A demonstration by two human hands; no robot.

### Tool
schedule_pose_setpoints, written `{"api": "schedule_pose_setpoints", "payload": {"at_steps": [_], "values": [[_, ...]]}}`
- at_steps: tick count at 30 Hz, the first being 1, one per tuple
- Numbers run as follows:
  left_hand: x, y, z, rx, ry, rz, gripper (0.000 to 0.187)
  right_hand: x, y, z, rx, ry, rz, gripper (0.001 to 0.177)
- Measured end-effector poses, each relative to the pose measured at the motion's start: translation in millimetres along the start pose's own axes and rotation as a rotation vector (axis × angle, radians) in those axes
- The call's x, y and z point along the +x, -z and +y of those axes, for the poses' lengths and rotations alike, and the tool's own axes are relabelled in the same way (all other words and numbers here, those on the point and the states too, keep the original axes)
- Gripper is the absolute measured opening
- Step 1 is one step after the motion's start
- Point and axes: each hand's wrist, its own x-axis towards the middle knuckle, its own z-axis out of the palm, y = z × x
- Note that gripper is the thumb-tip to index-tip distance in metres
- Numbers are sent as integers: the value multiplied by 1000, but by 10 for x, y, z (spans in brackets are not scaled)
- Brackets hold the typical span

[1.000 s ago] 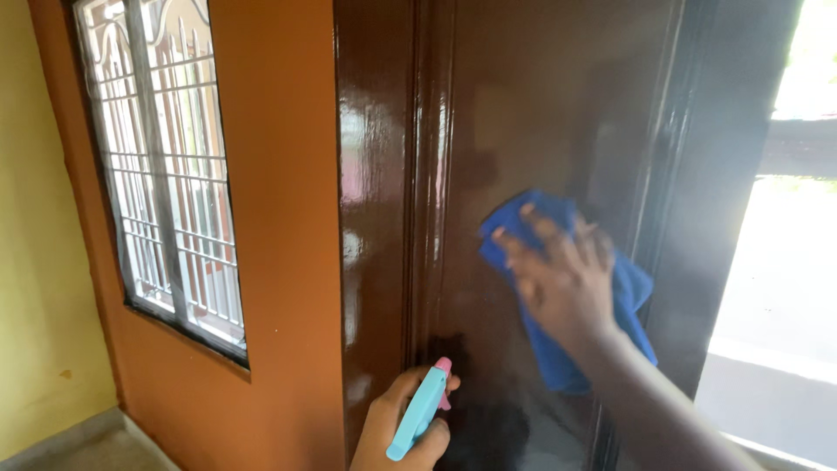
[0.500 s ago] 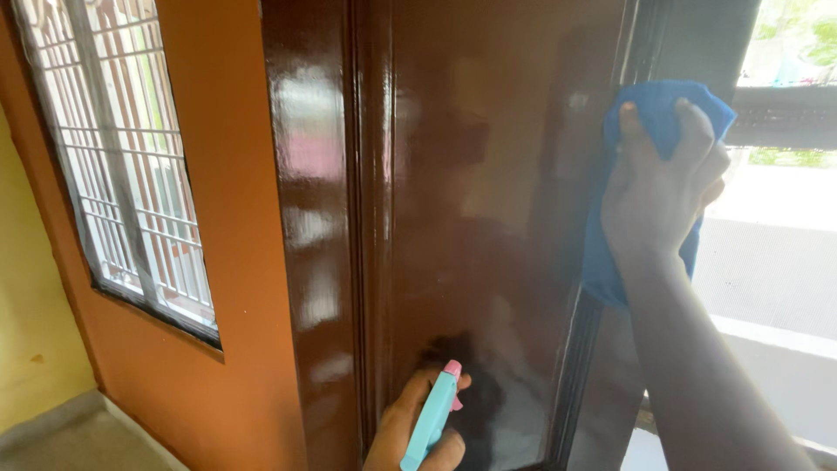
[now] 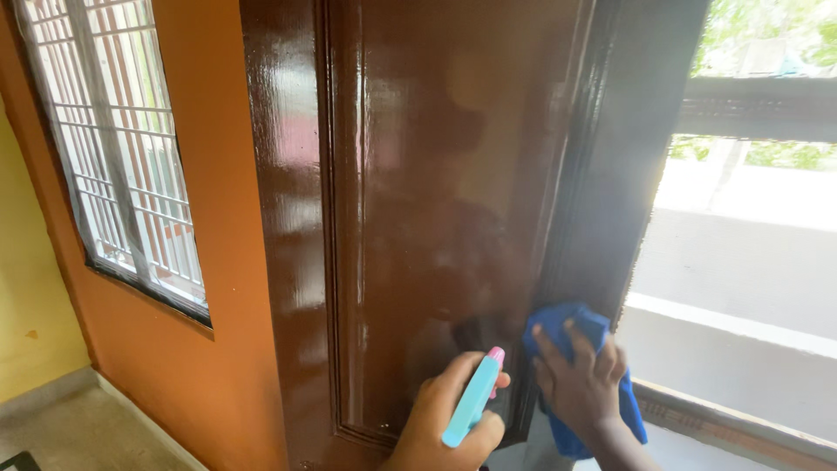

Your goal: The person sprays a cleaning solution onto a brown wooden door and wipes the surface with a blue cloth. They clean the upper panels, the door frame, and the lower sections including the latch area.

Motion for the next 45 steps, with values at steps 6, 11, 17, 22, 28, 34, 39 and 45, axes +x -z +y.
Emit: {"api": "schedule_pose_setpoints", "payload": {"at_steps": [6, 11, 17, 22, 28, 34, 39, 45], "values": [[193, -313, 289, -27, -313, -8, 45, -760, -175, 289, 167, 161, -66, 46], [289, -462, 538, 36, -332, 31, 41, -861, -354, 335, 139, 153, -137, 40], [309, -496, 560, 38, -334, 69, 43, -284, -186, 234, 99, 57, -129, 41], [371, -414, 489, 53, -233, 60, 43, 771, 207, 234, 98, 59, 63, 45], [411, -360, 96, 11, -208, 26, 56, 2004, 535, 479, 47, 26, 158, 49], [380, -434, -392, -29, -145, -3, 63, 2721, 720, 720, -17, 156, 268, 46], [153, -484, -546, 208, 215, -99, 53, 2603, 864, 675, 42, 128, 253, 50], [62, -708, -820, 68, -110, -22, 47, 2134, 689, 618, 64, 37, 148, 56]]}}
